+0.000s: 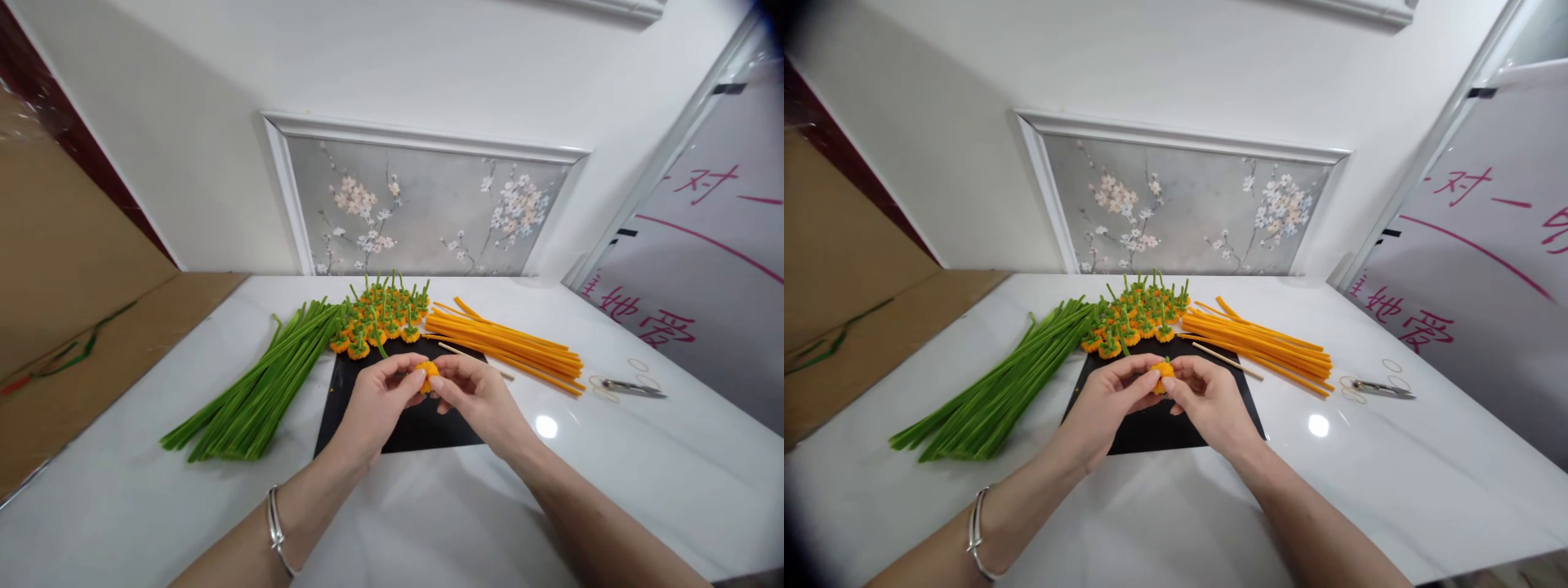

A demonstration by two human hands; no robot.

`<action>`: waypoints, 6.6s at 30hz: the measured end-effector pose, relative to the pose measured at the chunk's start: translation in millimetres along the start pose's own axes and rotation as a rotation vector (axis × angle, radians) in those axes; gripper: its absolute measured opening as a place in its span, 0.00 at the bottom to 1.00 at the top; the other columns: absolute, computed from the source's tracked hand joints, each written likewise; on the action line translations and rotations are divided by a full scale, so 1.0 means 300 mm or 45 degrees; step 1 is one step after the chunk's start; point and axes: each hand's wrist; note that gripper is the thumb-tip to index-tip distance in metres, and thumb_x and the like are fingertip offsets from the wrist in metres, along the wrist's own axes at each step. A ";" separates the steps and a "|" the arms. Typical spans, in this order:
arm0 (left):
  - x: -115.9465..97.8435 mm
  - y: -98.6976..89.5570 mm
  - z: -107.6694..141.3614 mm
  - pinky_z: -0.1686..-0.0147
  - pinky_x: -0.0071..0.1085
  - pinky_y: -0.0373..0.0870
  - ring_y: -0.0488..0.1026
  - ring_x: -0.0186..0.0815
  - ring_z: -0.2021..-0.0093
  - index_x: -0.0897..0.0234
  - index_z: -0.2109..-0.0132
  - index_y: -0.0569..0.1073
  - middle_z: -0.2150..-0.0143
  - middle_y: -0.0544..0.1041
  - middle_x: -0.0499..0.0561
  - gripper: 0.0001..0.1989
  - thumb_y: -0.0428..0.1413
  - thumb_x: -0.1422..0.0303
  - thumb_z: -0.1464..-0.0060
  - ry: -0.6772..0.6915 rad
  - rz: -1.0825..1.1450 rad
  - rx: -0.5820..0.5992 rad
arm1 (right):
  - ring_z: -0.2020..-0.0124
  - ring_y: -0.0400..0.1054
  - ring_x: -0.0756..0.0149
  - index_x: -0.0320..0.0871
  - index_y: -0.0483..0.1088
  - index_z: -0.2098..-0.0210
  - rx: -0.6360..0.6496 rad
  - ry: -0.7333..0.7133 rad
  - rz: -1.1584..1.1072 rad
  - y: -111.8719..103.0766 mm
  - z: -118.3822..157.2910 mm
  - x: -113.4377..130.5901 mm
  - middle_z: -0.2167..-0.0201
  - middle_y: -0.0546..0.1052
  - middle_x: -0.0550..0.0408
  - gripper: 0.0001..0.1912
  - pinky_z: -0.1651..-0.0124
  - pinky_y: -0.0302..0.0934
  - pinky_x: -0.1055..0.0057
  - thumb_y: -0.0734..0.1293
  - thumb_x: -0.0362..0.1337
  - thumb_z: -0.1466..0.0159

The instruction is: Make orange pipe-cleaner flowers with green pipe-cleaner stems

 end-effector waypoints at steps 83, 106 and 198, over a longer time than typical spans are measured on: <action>-0.006 -0.035 -0.025 0.59 0.29 0.73 0.73 0.31 0.66 0.68 0.67 0.77 0.68 0.75 0.50 0.13 0.63 0.60 0.54 -0.080 -0.099 0.124 | 0.70 0.70 0.67 0.44 0.72 0.67 0.062 -0.637 1.150 -0.059 0.016 0.021 0.72 0.76 0.53 0.10 0.66 0.60 0.72 0.59 0.34 0.34; 0.027 -0.040 -0.034 0.58 0.26 0.73 0.71 0.30 0.59 0.64 0.60 0.72 0.61 0.73 0.49 0.11 0.56 0.62 0.45 0.100 -0.160 0.116 | 0.68 0.72 0.68 0.44 0.72 0.63 0.161 -0.576 1.155 -0.058 0.019 0.032 0.68 0.78 0.55 0.09 0.66 0.59 0.75 0.60 0.32 0.35; -0.033 -0.041 -0.002 0.63 0.35 0.77 0.77 0.36 0.68 0.66 0.61 0.80 0.67 0.80 0.53 0.10 0.56 0.67 0.47 0.208 -0.382 0.446 | 0.62 0.68 0.64 0.47 0.72 0.61 0.165 -1.162 1.330 -0.114 0.015 0.026 0.62 0.76 0.51 0.10 0.62 0.59 0.66 0.59 0.31 0.34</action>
Point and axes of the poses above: each hand's wrist, its own z-axis away from the middle knuckle, its own y-axis out of the palm, x = y × z
